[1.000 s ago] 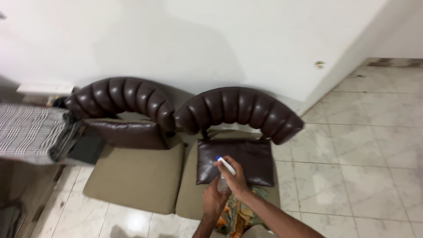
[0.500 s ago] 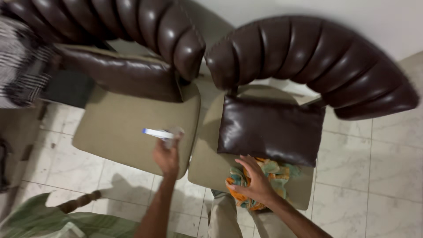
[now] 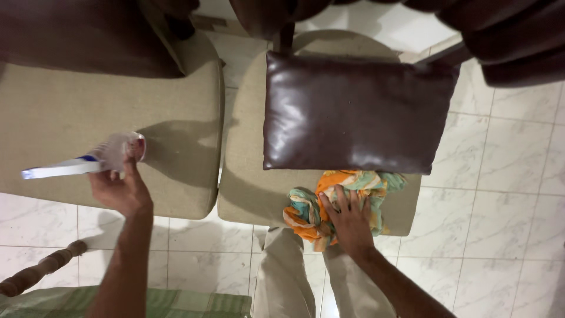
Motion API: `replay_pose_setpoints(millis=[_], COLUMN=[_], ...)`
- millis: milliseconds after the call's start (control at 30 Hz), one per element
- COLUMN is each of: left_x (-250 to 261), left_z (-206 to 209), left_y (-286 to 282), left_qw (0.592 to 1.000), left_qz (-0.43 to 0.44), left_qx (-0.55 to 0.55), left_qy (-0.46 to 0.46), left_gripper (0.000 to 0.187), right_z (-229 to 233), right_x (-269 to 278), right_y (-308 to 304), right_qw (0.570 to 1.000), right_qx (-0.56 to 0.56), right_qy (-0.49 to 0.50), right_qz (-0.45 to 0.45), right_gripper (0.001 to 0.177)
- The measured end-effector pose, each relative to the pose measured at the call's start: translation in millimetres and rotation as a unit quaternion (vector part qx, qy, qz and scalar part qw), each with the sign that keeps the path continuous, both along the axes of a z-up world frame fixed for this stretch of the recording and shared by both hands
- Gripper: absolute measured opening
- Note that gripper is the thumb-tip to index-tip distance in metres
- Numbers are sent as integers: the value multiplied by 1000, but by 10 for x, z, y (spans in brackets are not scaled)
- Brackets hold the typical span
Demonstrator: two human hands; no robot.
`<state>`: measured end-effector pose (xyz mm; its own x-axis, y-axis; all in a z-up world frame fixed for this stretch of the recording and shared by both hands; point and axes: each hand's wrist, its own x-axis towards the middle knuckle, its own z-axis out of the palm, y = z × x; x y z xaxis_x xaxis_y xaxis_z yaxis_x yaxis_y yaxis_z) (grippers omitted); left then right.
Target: The person sprays a cleaning solution onto a leather chair cushion and the chair back, then wipes them with a cloth.
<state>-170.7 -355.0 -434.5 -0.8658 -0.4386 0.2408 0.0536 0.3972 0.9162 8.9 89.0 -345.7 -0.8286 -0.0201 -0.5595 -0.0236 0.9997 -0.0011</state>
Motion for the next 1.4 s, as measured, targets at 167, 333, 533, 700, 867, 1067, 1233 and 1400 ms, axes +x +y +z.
replay_pose_setpoints(millis=[167, 333, 533, 700, 867, 1067, 1233, 1400], left_x=[57, 52, 421, 1246, 1347, 1300, 1080, 918], left_z=[-161, -498, -407, 705, 1482, 1599, 1849, 2183], left_y=[-170, -265, 380, 2423, 3630, 4101, 4015, 4245], left_qw=[999, 997, 974, 954, 852, 837, 856, 933], left_qz=[-21, -41, 81, -240, -367, -360, -357, -354], left_qx=[32, -46, -59, -36, 249, 371, 307, 39], left_qy=[-35, -42, -201, -175, -279, -181, -215, -46], left_gripper=[56, 54, 94, 80, 105, 66, 30, 24], right_z=[-256, 93, 595, 648, 1201, 1653, 1149, 474], right_x=[155, -76, -35, -35, -451, -716, -590, -166], right_y=[329, 540, 723, 1050, 1195, 1252, 1622, 1668], right_qw=[990, 909, 845, 556, 273, 223, 377, 441], right_qx=[-35, -322, -408, -724, -764, -825, -790, -773], right_qy=[137, 258, 304, 209, 35, 4, 39, -1], right_qz=[21, -64, -165, -350, -584, -519, -482, -457], right_gripper=[70, 21, 14, 14, 43, 69, 80, 84])
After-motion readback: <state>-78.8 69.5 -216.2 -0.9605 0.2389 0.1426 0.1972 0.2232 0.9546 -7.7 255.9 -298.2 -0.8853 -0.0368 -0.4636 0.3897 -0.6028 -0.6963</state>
